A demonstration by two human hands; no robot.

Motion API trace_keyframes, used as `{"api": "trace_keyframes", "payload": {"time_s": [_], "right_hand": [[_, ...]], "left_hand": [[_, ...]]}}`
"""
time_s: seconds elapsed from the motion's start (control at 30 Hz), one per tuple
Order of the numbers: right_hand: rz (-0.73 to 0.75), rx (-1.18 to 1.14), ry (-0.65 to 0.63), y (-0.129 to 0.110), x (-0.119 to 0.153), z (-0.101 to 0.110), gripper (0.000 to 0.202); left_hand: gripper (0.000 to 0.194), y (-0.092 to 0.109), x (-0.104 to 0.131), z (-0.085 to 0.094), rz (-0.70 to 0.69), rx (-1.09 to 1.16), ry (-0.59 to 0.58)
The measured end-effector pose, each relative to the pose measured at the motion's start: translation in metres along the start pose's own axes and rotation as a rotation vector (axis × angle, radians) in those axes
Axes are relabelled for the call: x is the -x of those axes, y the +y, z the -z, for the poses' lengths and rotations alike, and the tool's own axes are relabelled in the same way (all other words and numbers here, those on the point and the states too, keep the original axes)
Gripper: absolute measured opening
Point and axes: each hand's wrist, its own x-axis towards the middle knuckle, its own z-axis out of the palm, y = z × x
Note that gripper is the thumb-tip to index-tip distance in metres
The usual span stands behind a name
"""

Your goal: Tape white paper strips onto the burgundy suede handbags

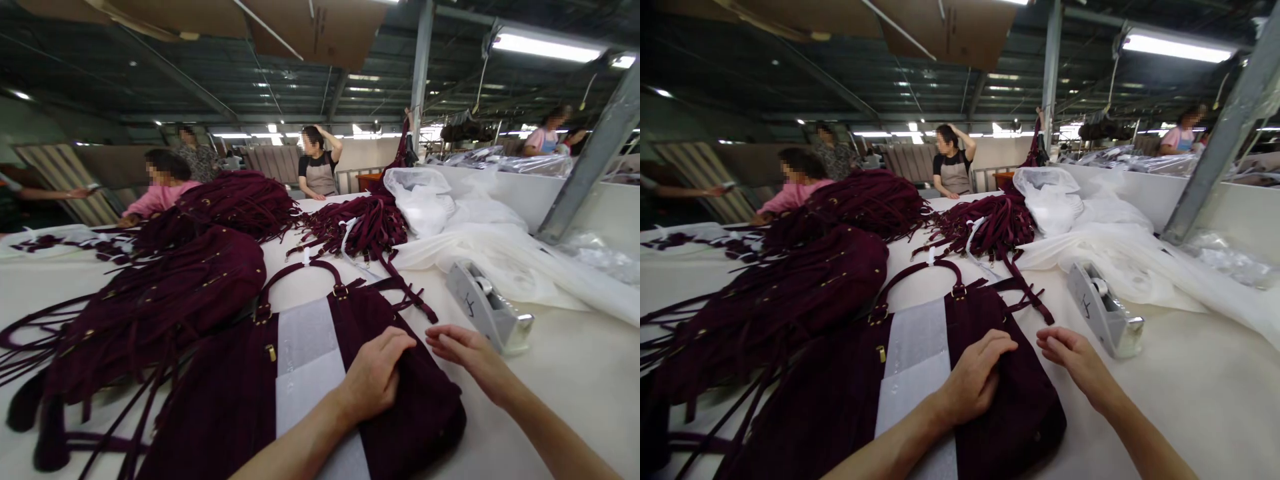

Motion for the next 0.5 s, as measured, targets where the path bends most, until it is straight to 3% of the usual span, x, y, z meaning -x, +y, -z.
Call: {"api": "trace_keyframes", "payload": {"time_s": [0.07,0.2,0.33,0.5], "right_hand": [[0.100,0.150,-0.147,-0.003,-0.014,-0.014,0.033],[0.253,0.456,-0.490,-0.010,-0.049,-0.036,0.013],[0.263,0.489,-0.459,-0.006,-0.076,-0.048,0.006],[0.300,0.545,-0.339,-0.008,-0.086,-0.067,0.015]], "left_hand": [[0.051,0.003,-0.001,0.003,-0.010,-0.019,0.060],[0.041,0.004,0.001,0.002,-0.042,-0.040,0.057],[0.037,0.003,0.003,0.000,-0.062,-0.026,0.064],[0.026,0.002,0.003,0.000,-0.060,-0.025,0.073]]}}
